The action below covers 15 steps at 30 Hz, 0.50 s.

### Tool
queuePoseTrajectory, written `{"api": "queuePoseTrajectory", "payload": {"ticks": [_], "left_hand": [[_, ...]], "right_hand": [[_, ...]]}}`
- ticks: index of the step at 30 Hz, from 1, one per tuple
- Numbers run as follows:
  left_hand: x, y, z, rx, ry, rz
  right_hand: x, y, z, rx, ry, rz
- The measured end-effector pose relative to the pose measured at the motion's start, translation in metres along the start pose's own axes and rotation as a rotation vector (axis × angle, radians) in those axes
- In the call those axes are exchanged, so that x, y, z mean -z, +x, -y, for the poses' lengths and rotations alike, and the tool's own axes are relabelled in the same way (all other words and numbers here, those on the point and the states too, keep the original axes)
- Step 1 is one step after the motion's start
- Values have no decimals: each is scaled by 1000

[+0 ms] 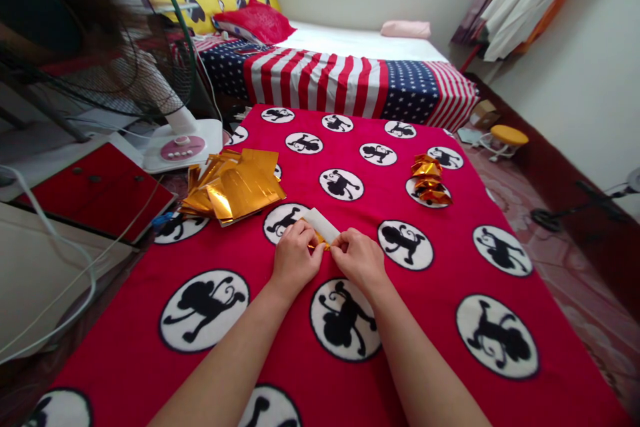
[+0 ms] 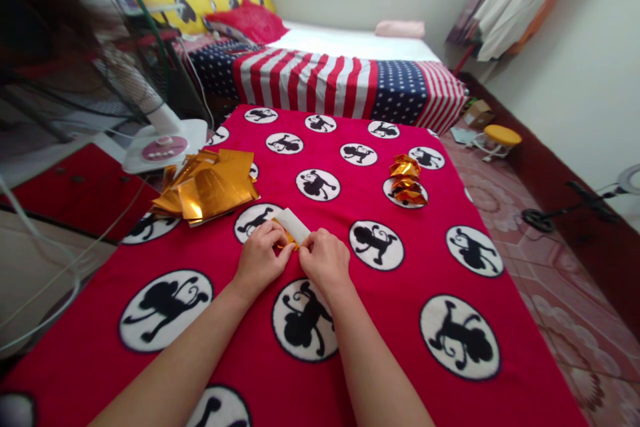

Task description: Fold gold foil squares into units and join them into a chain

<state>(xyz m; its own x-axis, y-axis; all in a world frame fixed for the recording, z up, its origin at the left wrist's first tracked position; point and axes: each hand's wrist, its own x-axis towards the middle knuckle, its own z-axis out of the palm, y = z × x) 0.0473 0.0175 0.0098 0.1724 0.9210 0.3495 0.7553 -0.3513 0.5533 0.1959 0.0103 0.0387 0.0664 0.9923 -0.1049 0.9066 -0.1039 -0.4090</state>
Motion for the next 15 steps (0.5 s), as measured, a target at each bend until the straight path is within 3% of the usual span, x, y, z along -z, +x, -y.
{"api": "queuePoseTrajectory", "payload": {"ticks": [15], "left_hand": [[-1,1,3,31,-35,27]], "right_hand": [[-3,-3,5,31,-66,-27]]}}
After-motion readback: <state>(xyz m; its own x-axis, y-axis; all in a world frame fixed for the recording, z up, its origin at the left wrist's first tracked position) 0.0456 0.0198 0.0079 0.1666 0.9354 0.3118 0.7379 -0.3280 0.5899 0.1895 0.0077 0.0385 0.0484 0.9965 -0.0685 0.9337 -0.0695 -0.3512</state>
